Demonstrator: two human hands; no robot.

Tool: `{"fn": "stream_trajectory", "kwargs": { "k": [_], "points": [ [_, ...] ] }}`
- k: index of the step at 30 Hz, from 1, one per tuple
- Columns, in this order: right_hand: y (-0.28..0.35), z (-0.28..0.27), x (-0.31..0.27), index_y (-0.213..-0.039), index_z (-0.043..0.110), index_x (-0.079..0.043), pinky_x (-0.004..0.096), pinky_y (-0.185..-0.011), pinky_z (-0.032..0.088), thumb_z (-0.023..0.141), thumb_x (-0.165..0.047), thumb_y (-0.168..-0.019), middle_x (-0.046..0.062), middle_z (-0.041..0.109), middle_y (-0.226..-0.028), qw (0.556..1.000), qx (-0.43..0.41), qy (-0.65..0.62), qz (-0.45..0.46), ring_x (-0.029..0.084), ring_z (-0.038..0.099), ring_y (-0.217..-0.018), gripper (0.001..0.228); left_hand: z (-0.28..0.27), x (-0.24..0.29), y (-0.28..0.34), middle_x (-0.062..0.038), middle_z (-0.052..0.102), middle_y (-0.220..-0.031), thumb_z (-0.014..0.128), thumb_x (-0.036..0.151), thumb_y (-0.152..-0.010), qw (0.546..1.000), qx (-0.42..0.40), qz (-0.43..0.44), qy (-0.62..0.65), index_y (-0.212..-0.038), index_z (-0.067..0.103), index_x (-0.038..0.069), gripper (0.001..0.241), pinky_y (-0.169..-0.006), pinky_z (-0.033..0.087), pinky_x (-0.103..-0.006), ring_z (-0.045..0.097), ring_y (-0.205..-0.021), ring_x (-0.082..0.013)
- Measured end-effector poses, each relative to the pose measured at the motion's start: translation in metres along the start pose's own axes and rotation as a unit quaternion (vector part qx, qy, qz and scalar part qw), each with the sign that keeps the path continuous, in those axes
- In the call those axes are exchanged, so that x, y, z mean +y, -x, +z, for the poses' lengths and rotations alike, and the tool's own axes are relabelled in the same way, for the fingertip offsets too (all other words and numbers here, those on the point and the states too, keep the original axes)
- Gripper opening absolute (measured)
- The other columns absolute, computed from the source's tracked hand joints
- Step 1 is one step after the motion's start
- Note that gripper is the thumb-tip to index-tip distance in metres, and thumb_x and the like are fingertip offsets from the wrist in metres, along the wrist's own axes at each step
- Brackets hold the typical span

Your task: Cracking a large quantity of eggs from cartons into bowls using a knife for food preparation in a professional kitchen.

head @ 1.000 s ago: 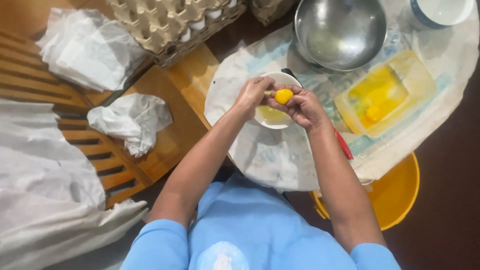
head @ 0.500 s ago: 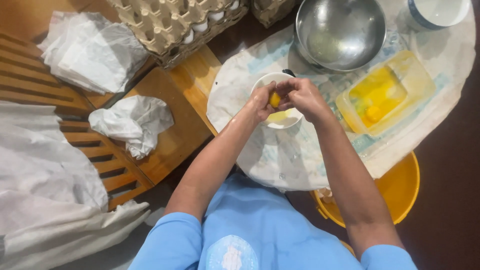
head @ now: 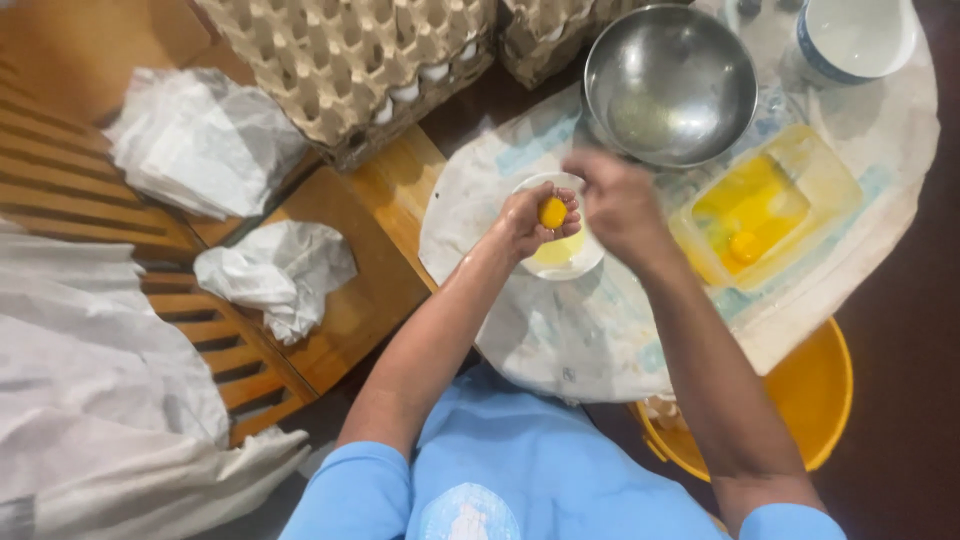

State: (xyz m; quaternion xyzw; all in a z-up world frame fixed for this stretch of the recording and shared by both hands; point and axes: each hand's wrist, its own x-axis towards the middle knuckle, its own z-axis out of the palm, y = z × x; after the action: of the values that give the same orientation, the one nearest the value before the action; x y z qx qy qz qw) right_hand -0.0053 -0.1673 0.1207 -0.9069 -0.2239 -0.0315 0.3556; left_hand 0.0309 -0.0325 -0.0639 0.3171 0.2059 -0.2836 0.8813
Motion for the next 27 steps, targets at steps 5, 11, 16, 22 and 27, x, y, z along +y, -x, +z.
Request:
{"fn": "stream_trajectory", "kwargs": {
  "k": [5, 11, 16, 22, 27],
  "points": [
    [0.015, 0.058, 0.076, -0.127, 0.069, -0.001, 0.046, -0.089, 0.054, 0.045, 0.009, -0.081, 0.021, 0.071, -0.112, 0.975, 0.005, -0.133, 0.176, 0.034, 0.067, -0.102, 0.052, 0.001, -0.001, -0.023, -0.013, 0.068, -0.079, 0.065, 0.021, -0.09, 0.996, 0.02, 0.012, -0.085, -0.088, 0.069, 0.003, 0.018, -0.06, 0.065, -0.0391, 0.073, -0.065, -0.0267],
    [0.03, 0.121, 0.163, -0.111, 0.068, -0.003, 0.036, -0.068, 0.051, 0.038, 0.019, -0.075, 0.006, 0.058, -0.09, 0.692, -0.023, -0.63, 0.351, 0.019, 0.056, -0.072, 0.052, 0.033, 0.006, 0.015, -0.022, 0.069, -0.081, 0.066, 0.016, -0.089, 0.987, 0.054, 0.014, -0.148, -0.093, 0.072, 0.0, 0.017, -0.059, 0.067, -0.0472, 0.074, -0.063, -0.0343],
    [0.03, 0.149, 0.212, -0.118, 0.068, -0.002, 0.034, -0.065, 0.048, 0.038, 0.02, -0.068, 0.002, 0.058, -0.091, 0.673, -0.063, -0.661, 0.326, 0.013, 0.046, -0.066, 0.062, 0.049, 0.014, 0.041, -0.018, 0.066, -0.087, 0.072, 0.016, -0.091, 0.98, 0.033, 0.03, -0.194, -0.102, 0.066, -0.001, 0.021, -0.053, 0.066, -0.0439, 0.073, -0.061, -0.0324],
    [0.03, 0.128, 0.18, -0.103, 0.071, -0.003, 0.04, -0.071, 0.054, 0.044, 0.024, -0.068, 0.012, 0.066, -0.098, 0.681, -0.052, -0.647, 0.339, 0.026, 0.063, -0.078, 0.052, 0.069, 0.029, 0.077, -0.026, 0.068, -0.093, 0.071, 0.023, -0.095, 0.956, 0.039, 0.066, -0.284, -0.106, 0.069, 0.001, 0.025, -0.048, 0.066, -0.0473, 0.071, -0.056, -0.0389],
    [0.019, 0.091, 0.118, -0.108, 0.067, 0.004, 0.053, -0.087, 0.055, 0.043, 0.022, -0.062, 0.019, 0.063, -0.108, 0.666, -0.052, -0.688, 0.282, 0.034, 0.064, -0.095, 0.055, 0.09, 0.066, 0.103, -0.03, 0.067, -0.129, 0.041, 0.025, -0.102, 0.778, 0.01, 0.212, -0.592, -0.132, 0.067, 0.002, 0.046, -0.11, 0.046, -0.0591, 0.063, -0.123, -0.0474]
  ]
}}
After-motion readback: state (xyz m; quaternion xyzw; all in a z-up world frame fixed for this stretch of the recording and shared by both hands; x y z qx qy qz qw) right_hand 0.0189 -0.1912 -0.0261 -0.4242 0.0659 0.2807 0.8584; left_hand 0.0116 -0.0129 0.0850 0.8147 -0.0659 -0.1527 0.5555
